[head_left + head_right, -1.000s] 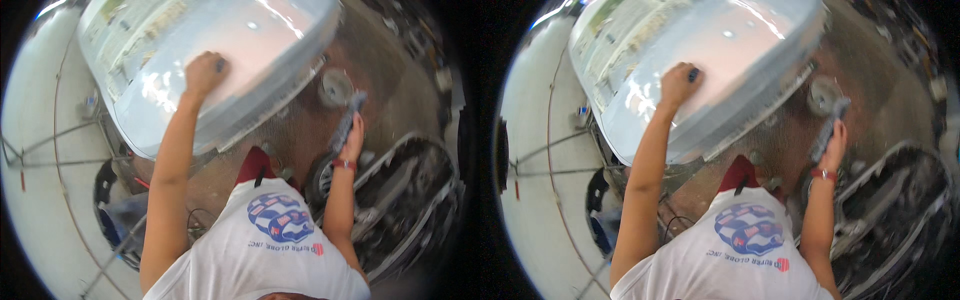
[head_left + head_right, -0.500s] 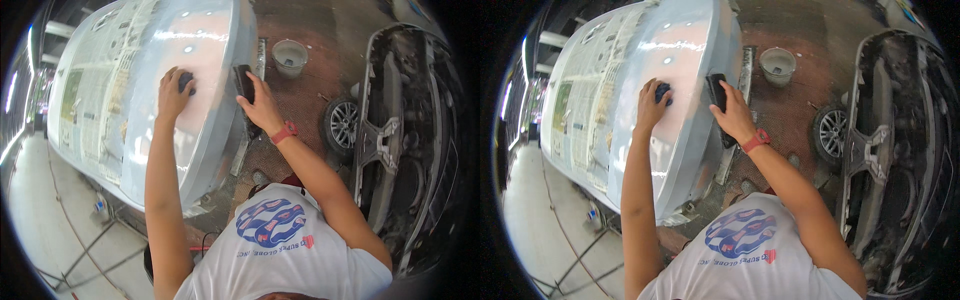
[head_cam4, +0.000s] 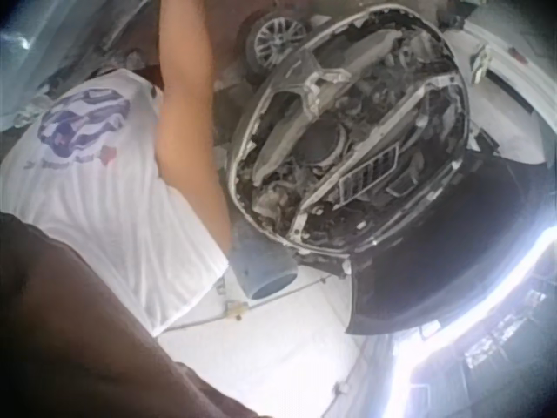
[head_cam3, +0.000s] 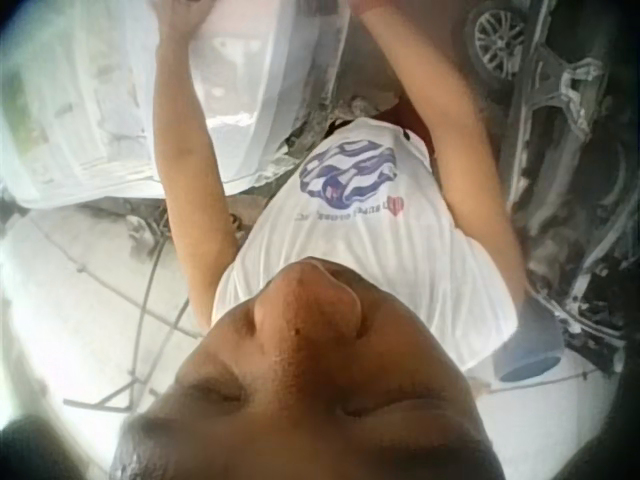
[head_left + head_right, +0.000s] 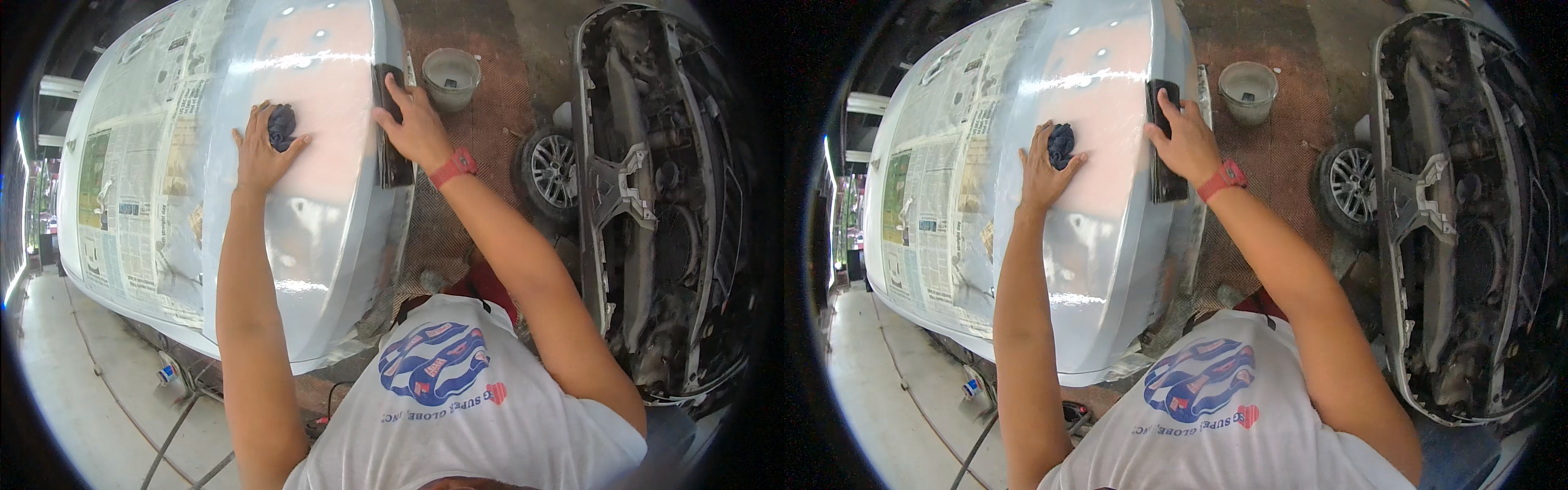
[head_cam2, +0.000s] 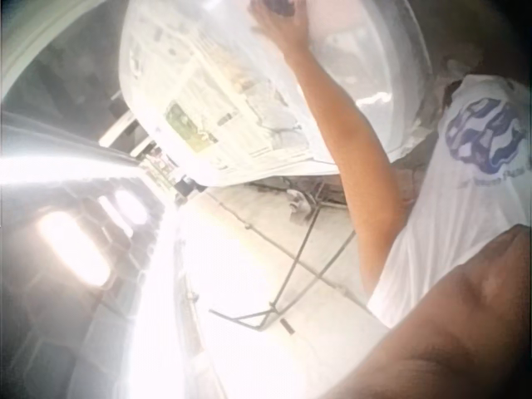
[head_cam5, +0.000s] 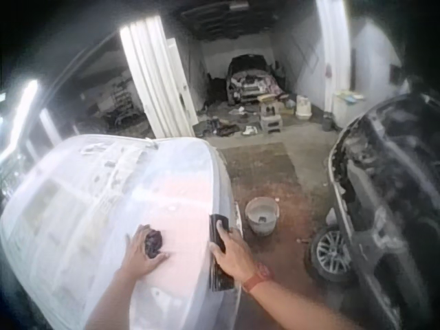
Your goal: The person sands the surface of a white car hood using a sanding block and a cloth. They repeatedly rub the surface, occasionally dip the cloth into a bucket of water, and wipe the hood. The person briefly walks away to retrieve a white rectangular object and returns to continue sanding.
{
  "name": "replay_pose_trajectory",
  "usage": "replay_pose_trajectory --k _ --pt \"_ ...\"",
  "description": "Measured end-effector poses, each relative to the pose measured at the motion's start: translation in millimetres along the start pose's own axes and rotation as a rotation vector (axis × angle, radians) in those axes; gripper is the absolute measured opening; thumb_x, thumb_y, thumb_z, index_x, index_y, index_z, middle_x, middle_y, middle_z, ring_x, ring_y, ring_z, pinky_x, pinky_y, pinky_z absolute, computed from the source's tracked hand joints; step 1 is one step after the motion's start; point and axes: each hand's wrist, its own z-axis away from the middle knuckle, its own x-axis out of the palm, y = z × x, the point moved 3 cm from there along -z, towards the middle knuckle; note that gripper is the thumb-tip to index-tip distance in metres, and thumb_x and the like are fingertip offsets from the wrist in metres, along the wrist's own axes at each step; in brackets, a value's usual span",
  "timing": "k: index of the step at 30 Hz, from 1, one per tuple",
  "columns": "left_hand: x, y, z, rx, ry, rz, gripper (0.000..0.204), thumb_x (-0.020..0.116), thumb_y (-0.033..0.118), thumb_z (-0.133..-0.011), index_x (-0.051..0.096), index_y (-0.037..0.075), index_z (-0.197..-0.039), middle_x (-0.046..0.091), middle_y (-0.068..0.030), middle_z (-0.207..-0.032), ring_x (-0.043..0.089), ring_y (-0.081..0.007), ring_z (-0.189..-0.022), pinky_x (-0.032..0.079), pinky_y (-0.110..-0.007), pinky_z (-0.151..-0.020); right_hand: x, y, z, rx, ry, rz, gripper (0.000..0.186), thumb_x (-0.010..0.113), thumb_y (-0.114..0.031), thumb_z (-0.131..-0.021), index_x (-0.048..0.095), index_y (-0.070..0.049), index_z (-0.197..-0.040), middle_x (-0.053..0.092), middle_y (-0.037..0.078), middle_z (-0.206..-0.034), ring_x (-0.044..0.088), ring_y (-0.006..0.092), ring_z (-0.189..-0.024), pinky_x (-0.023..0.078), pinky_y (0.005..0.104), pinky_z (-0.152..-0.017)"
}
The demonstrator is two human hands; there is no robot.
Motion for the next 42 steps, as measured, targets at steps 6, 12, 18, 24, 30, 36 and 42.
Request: replay_pose_trajectory --k 6,12,18,24,30,36,42 --pt "-3.3 0.2 -0.8 -0.011 0.019 0.039 0.091 0.082 0.068 -0.087 0.055 0.012 -0.153 0.051 -0.014 -0.166 0.038 -0.0398 -0.161 0.016 -0.082 -0.124 14.0 -41.6 114.3 -0.165 -0.046 0.112 0.078 0.072 -0.032 -0.101 0.041 -0.015 -0.171 0.046 0.035 -0.155 0.055 0.0558 -0.14 0.051 0.0565 -0.115" --pt "2.1 0.9 -2.8 -0.009 0.018 0.034 0.089 0.082 0.069 -0.087 0.056 0.013 -0.152 0.051 -0.0141 -0.166 0.038 -0.0398 -0.161 0.016 -0.081 -0.125 -0.9 -15.1 -4.5 -0.013 0.026 0.112 0.068 0.063 -0.034 -0.106 0.044 -0.01 -0.166 0.051 0.037 -0.148 0.056 0.055 -0.135 0.055 0.0572 -0.106" --pt "-5.6 7.3 -1.7 -0.038 -0.007 0.012 0.088 0.083 0.064 -0.089 0.053 0.011 -0.154 0.05 -0.0135 -0.167 0.037 -0.0386 -0.161 0.017 -0.08 -0.124 16.9 -46.4 114.0 -0.139 -0.014 0.138 0.071 0.063 -0.034 -0.105 0.04 -0.013 -0.169 0.048 0.036 -0.153 0.053 0.0546 -0.141 0.054 0.0591 -0.11" --pt "-2.0 8.4 -2.0 -0.029 0.001 0.009 0.088 0.083 0.062 -0.09 0.053 0.01 -0.154 0.051 -0.013 -0.166 0.038 -0.0375 -0.161 0.019 -0.079 -0.124 -0.6 -4.6 -23.1 -0.046 0.069 0.154 0.07 0.067 -0.034 -0.102 0.048 -0.009 -0.164 0.056 0.029 -0.147 0.064 0.0495 -0.126 0.055 0.0564 -0.104" --pt "-3.5 9.6 -5.3 -0.033 0.02 0.011 0.088 0.083 0.062 -0.09 0.053 0.01 -0.154 0.052 -0.0131 -0.166 0.039 -0.0365 -0.16 0.019 -0.079 -0.124 1.4 1.7 -19.7 -0.028 0.054 0.134 0.07 0.067 -0.035 -0.103 0.046 -0.012 -0.166 0.057 0.03 -0.146 0.061 0.0481 -0.132 0.055 0.0542 -0.107" --pt "-4.8 5.4 0.8 -0.036 0.011 0.018 0.089 0.083 0.063 -0.089 0.054 0.011 -0.155 0.051 -0.0138 -0.166 0.038 -0.0381 -0.161 0.018 -0.079 -0.125 18.6 -56.4 130.8 -0.21 -0.057 0.173 0.076 0.069 -0.029 -0.102 0.04 -0.015 -0.17 0.048 0.032 -0.152 0.055 0.0516 -0.138 0.055 0.0563 -0.109" --pt "-5.1 11.1 -3.5 -0.029 0.03 0.024 0.087 0.083 0.062 -0.09 0.054 0.01 -0.154 0.053 -0.0138 -0.166 0.039 -0.038 -0.161 0.018 -0.079 -0.124 -2.4 -23.3 -8.2 -0.051 0.044 0.18 0.069 0.065 -0.038 -0.104 0.045 -0.012 -0.165 0.057 0.03 -0.141 0.064 0.05 -0.125 0.057 0.0577 -0.1"
